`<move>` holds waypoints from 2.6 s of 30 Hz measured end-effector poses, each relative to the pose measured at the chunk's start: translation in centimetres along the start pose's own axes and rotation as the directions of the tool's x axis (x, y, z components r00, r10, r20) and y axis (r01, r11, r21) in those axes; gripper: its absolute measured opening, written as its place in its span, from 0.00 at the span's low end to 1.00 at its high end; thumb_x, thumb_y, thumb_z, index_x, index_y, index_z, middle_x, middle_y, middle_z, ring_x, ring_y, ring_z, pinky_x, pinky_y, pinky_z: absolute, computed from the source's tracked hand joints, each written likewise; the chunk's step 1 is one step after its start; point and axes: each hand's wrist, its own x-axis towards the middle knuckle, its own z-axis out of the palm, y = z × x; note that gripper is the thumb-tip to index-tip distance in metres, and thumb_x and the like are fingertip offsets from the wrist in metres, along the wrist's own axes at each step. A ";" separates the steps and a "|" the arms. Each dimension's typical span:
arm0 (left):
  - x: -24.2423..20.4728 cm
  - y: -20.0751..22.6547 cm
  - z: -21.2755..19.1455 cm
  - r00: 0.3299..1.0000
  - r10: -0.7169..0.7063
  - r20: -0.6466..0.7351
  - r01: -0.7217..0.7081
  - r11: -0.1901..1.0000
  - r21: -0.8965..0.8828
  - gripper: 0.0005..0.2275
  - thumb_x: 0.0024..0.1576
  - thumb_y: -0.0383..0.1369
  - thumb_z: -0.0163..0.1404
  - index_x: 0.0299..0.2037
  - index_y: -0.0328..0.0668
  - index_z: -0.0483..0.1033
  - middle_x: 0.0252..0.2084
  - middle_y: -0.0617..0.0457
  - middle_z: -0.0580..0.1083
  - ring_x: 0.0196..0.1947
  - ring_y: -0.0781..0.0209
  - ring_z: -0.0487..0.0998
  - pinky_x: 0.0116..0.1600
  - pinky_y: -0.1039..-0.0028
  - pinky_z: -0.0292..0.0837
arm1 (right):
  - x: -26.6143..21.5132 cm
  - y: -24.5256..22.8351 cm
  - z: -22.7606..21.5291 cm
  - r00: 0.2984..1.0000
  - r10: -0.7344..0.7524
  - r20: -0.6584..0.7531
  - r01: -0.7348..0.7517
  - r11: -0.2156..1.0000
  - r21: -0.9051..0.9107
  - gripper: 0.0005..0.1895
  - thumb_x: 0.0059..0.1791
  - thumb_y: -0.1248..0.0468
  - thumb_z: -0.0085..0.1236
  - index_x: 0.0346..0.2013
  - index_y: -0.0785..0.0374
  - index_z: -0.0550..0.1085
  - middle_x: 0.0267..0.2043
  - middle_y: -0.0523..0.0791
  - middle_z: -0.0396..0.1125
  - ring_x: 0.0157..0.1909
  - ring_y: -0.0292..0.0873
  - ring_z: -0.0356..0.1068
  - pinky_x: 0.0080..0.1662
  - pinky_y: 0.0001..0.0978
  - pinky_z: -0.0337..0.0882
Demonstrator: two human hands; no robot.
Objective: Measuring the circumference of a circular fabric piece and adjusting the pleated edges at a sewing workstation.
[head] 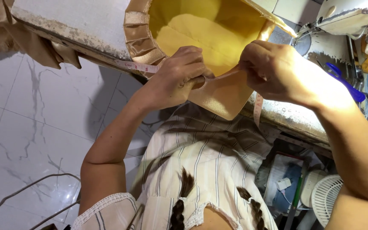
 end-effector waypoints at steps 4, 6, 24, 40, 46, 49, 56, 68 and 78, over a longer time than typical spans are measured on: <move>0.0 -0.2 0.2 1.000 -0.030 0.005 0.029 0.999 0.033 0.16 0.51 0.09 0.53 0.46 0.33 0.78 0.40 0.47 0.72 0.47 0.47 0.73 0.63 0.56 0.68 | 0.0 0.1 -0.2 0.998 0.054 -0.010 -0.054 0.997 0.064 0.10 0.47 0.82 0.48 0.35 0.67 0.67 0.29 0.47 0.64 0.27 0.42 0.64 0.27 0.32 0.65; 0.1 -0.1 0.3 0.999 -0.033 -0.002 0.033 0.999 0.038 0.13 0.54 0.12 0.57 0.46 0.33 0.78 0.41 0.46 0.74 0.47 0.46 0.75 0.64 0.55 0.68 | -0.1 0.0 -0.2 0.997 0.079 0.006 -0.079 0.992 0.100 0.09 0.48 0.82 0.50 0.33 0.67 0.67 0.29 0.46 0.65 0.26 0.39 0.65 0.26 0.27 0.70; 1.1 -1.6 2.7 0.873 -0.453 0.180 0.415 0.885 0.212 0.14 0.50 0.10 0.48 0.40 0.36 0.79 0.35 0.50 0.75 0.41 0.55 0.73 0.54 0.63 0.68 | 2.3 1.4 3.3 0.790 0.566 0.233 -0.603 0.787 0.131 0.10 0.48 0.73 0.56 0.44 0.65 0.72 0.40 0.51 0.69 0.33 0.50 0.69 0.36 0.37 0.76; 1.6 0.0 2.2 0.914 -0.272 0.302 0.100 0.871 0.481 0.27 0.41 0.03 0.47 0.47 0.39 0.80 0.30 0.52 0.63 0.38 0.49 0.66 0.49 0.56 0.61 | 1.8 3.6 4.4 0.974 0.211 0.076 -0.193 0.961 -0.196 0.08 0.44 0.69 0.60 0.33 0.72 0.72 0.36 0.52 0.58 0.37 0.56 0.63 0.29 0.47 0.66; 2.0 -0.2 2.8 0.929 -0.222 0.296 0.024 0.834 0.551 0.10 0.61 0.24 0.52 0.50 0.38 0.80 0.27 0.52 0.61 0.37 0.47 0.66 0.49 0.53 0.57 | 0.6 4.4 2.9 0.919 0.329 0.216 -0.320 0.944 -0.076 0.13 0.43 0.72 0.54 0.41 0.67 0.67 0.32 0.55 0.65 0.37 0.59 0.64 0.35 0.51 0.66; 2.2 0.0 2.9 0.933 -0.205 0.297 -0.004 0.817 0.576 0.06 0.63 0.30 0.54 0.44 0.36 0.82 0.27 0.53 0.63 0.37 0.49 0.67 0.49 0.55 0.58 | -0.1 5.6 2.9 0.958 0.277 0.073 -0.281 0.958 0.050 0.08 0.48 0.69 0.57 0.41 0.68 0.71 0.36 0.54 0.70 0.36 0.60 0.67 0.40 0.50 0.67; 1.8 -0.2 2.6 0.947 -0.108 0.301 -0.093 0.807 0.583 0.20 0.49 0.12 0.55 0.51 0.38 0.80 0.28 0.53 0.62 0.36 0.50 0.65 0.51 0.57 0.55 | -0.1 7.0 3.9 0.930 0.342 -0.134 -0.327 0.937 0.121 0.04 0.48 0.70 0.54 0.35 0.59 0.75 0.34 0.45 0.72 0.37 0.53 0.67 0.43 0.46 0.66; 2.1 -0.1 2.1 0.930 -0.135 0.342 -0.077 0.839 0.539 0.29 0.35 0.07 0.52 0.49 0.39 0.82 0.28 0.54 0.60 0.37 0.49 0.64 0.52 0.55 0.55 | 1.4 7.7 5.3 0.914 0.339 -0.223 -0.319 0.940 0.122 0.06 0.46 0.72 0.56 0.37 0.61 0.75 0.32 0.46 0.72 0.29 0.53 0.68 0.34 0.45 0.67; 1.9 0.0 2.3 0.926 -0.160 0.342 -0.070 0.817 0.572 0.32 0.36 0.08 0.54 0.55 0.39 0.80 0.29 0.53 0.63 0.38 0.49 0.66 0.53 0.55 0.56 | 1.6 7.9 5.6 0.909 0.327 -0.258 -0.313 0.945 0.093 0.05 0.48 0.71 0.61 0.38 0.62 0.75 0.30 0.46 0.72 0.27 0.53 0.68 0.35 0.45 0.68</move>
